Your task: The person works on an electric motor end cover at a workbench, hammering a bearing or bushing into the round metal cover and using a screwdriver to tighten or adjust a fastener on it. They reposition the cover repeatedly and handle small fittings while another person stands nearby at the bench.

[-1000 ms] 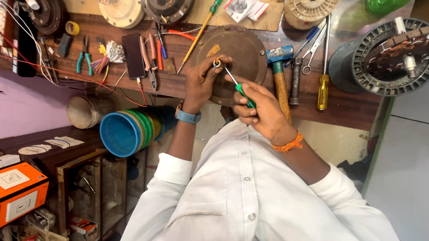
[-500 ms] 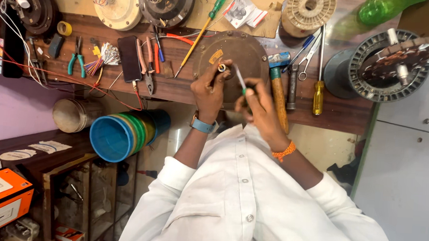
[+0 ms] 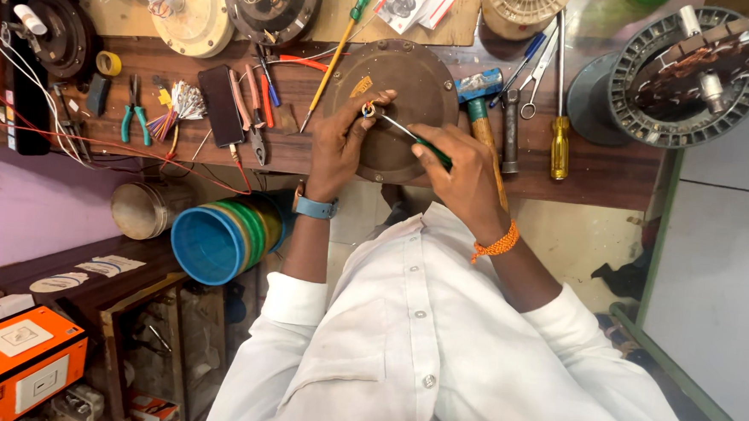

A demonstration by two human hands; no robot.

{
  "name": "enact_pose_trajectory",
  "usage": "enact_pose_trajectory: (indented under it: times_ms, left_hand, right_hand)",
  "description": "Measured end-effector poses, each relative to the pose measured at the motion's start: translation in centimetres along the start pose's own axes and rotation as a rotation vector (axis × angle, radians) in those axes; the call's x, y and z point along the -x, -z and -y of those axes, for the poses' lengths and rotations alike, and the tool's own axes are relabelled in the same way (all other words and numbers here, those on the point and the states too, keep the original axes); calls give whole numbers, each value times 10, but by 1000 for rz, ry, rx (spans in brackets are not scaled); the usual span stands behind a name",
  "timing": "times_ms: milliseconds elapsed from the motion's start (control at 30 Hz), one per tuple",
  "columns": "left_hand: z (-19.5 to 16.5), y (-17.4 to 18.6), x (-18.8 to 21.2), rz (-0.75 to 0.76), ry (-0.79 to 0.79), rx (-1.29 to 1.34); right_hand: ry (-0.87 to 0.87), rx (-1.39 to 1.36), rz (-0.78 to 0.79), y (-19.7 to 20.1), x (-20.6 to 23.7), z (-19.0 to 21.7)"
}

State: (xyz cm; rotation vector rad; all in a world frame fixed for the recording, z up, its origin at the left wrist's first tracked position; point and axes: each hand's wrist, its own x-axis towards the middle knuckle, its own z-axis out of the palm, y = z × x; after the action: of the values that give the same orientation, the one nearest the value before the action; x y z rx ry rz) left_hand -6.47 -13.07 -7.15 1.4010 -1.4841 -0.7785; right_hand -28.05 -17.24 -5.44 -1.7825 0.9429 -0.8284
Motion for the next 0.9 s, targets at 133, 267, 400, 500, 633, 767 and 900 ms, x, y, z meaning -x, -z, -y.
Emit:
enact_pose_trajectory:
  times_ms: [133, 267, 400, 500, 633, 767, 900]
  left_hand:
    - [2, 4, -2, 43, 0, 35]
    - [10, 0, -5, -74, 14, -70]
    - [12, -8, -1, -160, 18, -45]
    - [11, -13, 2, -225, 153, -39]
    - [10, -19, 3, -297, -4, 26]
    - [8, -27, 3, -375, 25, 19]
    - [5, -34, 4, -451, 15, -11]
  right_hand:
    - [33, 17, -17, -4, 4, 7]
    - [50, 86, -82, -20, 12, 13]
    - [50, 29, -31, -27, 17, 1]
    - [4, -68, -30, -32, 18, -12]
    - [-565, -1049, 217, -34, 18, -28]
    - [-799, -1671, 362, -28, 17, -38]
    - [-487, -733, 176, -36, 13, -36]
